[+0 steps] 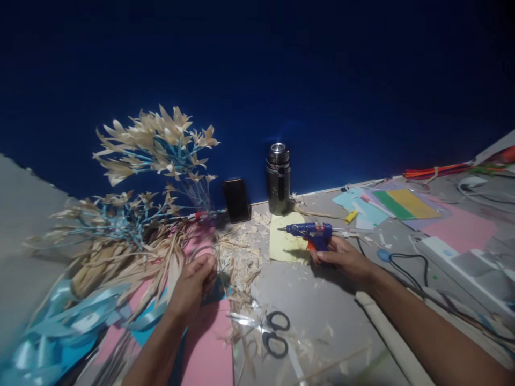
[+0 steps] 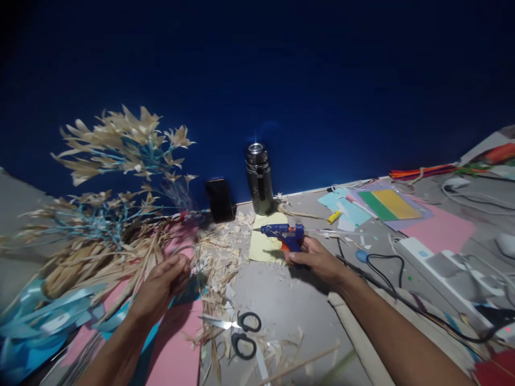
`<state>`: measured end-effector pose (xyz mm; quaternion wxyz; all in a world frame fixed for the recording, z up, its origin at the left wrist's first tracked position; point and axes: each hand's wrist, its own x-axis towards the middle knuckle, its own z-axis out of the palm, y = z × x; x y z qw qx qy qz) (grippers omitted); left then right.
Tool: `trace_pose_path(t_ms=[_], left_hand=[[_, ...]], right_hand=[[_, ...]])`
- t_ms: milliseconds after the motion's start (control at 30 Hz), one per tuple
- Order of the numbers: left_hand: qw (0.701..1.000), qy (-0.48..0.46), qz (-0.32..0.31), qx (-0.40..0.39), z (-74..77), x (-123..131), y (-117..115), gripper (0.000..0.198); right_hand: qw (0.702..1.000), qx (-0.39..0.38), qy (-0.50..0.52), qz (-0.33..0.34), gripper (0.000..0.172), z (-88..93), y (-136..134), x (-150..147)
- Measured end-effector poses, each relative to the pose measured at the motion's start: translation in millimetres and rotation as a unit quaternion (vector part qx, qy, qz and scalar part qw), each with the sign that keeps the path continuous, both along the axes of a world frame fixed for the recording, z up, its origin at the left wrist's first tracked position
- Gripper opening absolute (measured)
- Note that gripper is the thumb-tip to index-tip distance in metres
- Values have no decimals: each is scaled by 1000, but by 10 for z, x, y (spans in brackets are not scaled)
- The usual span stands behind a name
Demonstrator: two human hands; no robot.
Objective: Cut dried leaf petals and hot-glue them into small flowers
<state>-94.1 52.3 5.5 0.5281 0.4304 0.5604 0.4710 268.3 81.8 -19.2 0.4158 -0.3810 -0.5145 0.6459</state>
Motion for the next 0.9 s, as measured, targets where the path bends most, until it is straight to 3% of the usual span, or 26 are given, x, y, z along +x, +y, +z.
trace_pose_path(t_ms=[133, 233, 367, 567, 733, 900], left_hand=[[993, 106, 35, 42, -70, 5, -37, 61], [989, 142, 10, 46, -49, 6, -60, 54], [993, 107, -58, 4, 39, 57, -99, 31], [999, -11, -21, -37, 32, 135, -115, 27], [1000, 19, 1, -13, 6, 139, -95, 22], [999, 26, 4, -39, -3, 174, -98, 28]], right_hand=[[1000, 2, 1, 7, 39, 30, 1, -1], [1000, -3, -4, 6, 40, 29, 3, 7], [1000, -6, -6, 2, 38, 8, -5, 18], [1000, 8, -4, 11, 35, -22, 13, 22], [1000, 11, -9, 8, 37, -1, 16, 19], [1000, 9, -15, 10, 39, 55, 3, 2]])
